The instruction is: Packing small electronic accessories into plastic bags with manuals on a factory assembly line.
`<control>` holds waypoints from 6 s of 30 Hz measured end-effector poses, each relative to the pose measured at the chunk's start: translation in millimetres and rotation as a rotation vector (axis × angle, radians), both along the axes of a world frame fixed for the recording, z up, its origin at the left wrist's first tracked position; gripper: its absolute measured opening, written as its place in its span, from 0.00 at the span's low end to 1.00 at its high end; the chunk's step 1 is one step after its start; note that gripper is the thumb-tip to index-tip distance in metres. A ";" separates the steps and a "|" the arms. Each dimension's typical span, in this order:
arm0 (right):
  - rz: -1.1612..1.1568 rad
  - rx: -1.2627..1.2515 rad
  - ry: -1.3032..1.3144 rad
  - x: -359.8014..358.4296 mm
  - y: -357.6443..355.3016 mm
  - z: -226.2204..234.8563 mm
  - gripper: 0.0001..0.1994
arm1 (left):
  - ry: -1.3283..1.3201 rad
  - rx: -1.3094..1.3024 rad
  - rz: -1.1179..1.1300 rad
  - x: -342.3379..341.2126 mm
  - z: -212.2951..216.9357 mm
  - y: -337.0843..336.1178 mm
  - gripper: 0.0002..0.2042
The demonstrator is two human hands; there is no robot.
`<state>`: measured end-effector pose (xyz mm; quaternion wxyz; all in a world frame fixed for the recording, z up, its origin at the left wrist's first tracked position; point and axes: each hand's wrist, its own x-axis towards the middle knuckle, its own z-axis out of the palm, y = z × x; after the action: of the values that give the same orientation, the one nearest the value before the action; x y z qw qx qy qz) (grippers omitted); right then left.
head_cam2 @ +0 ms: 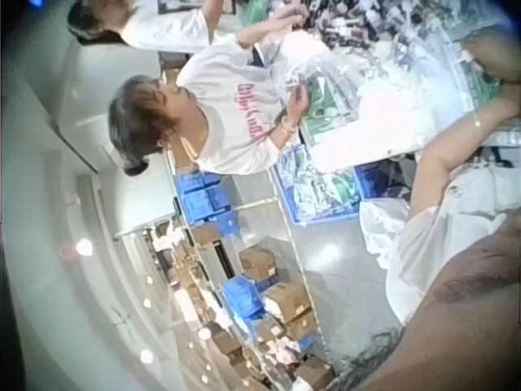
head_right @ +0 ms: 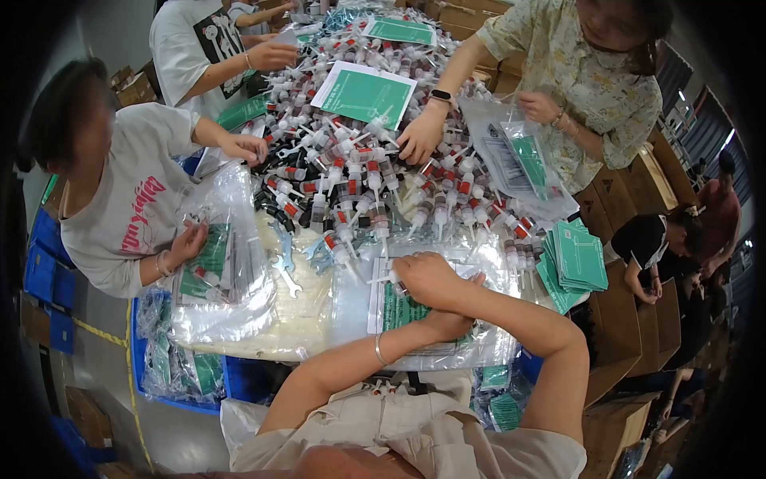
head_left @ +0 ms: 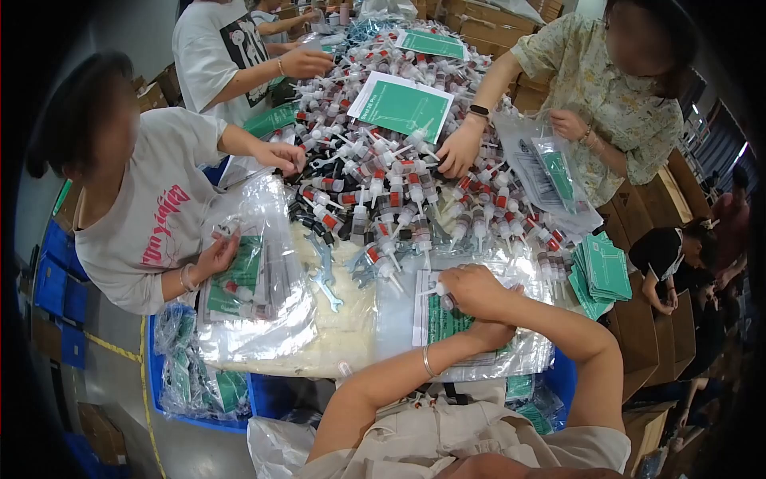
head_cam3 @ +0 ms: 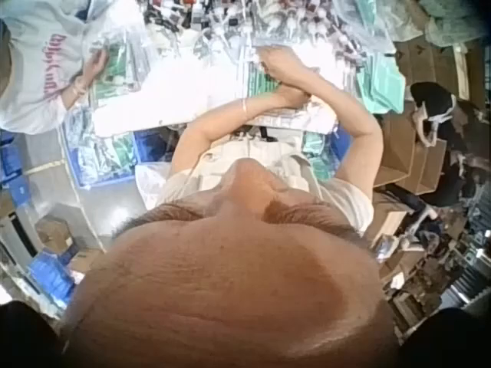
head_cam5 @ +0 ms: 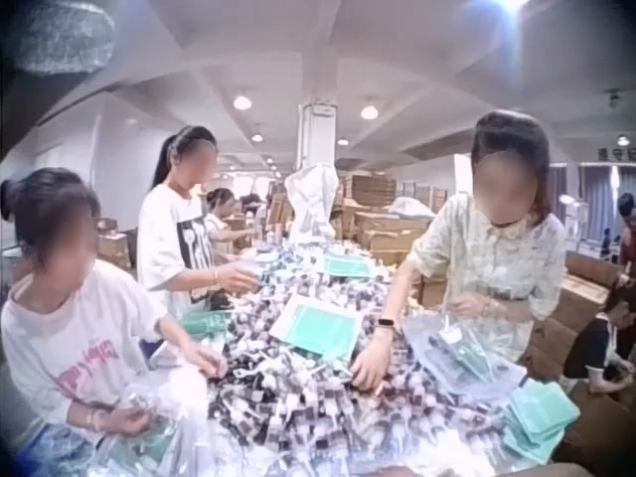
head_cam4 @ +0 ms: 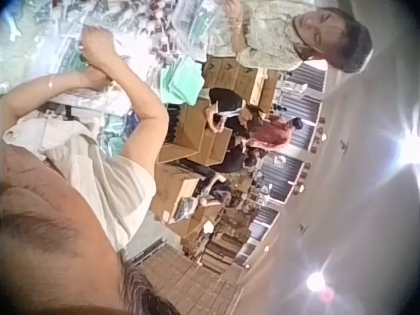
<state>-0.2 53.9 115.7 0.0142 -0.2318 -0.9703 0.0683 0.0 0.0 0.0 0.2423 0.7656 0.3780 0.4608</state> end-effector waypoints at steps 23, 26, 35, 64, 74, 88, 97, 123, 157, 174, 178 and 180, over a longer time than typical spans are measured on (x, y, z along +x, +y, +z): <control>-0.109 -0.125 0.202 -29.8 74.7 13.6 0.13 | -0.026 -0.189 -0.041 -14.0 38.6 -8.4 0.34; -0.130 -0.013 0.118 -27.5 94.3 6.9 0.12 | -0.024 -0.244 -0.059 -14.4 45.1 -8.8 0.33; -0.368 0.081 0.078 -52.8 91.6 10.4 0.12 | 0.029 -0.269 -0.050 -17.8 50.8 -11.4 0.33; -0.718 -0.526 0.668 36.9 95.2 126.8 0.15 | -0.078 -0.148 -0.065 -13.8 28.8 10.7 0.32; -0.729 -0.576 1.060 161.9 -30.7 86.2 0.14 | -0.158 -0.575 -0.070 -36.2 144.7 -5.6 0.32; -0.491 -1.287 0.616 138.7 -34.4 34.2 0.13 | 0.405 -0.125 0.089 -2.6 168.5 -26.0 0.36; -0.036 -0.968 0.377 96.8 -5.5 42.9 0.19 | 0.272 0.070 0.061 -20.1 161.2 -37.6 0.35; 0.235 0.571 0.143 -75.5 107.8 -5.1 0.09 | 0.376 -0.061 0.087 -59.6 60.1 -13.9 0.41; -0.274 -2.051 1.075 -84.0 96.2 44.4 0.10 | 0.268 0.023 0.096 -53.7 51.3 -12.9 0.33; 0.263 0.337 0.152 -304.8 49.4 21.6 0.07 | 0.115 0.236 0.036 -32.7 -3.4 0.8 0.29; 0.120 0.499 0.113 -336.9 79.2 -3.4 0.06 | -0.185 0.420 0.035 -21.1 -3.4 8.1 0.21; 0.142 0.489 0.056 -343.1 78.9 -7.3 0.06 | -0.413 0.178 -0.066 -17.4 5.0 8.5 0.18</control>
<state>-343.3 132.8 108.4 0.0919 -0.1509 -0.9710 -0.1611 -17.4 8.5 5.0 0.2608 0.6851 0.2530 0.6313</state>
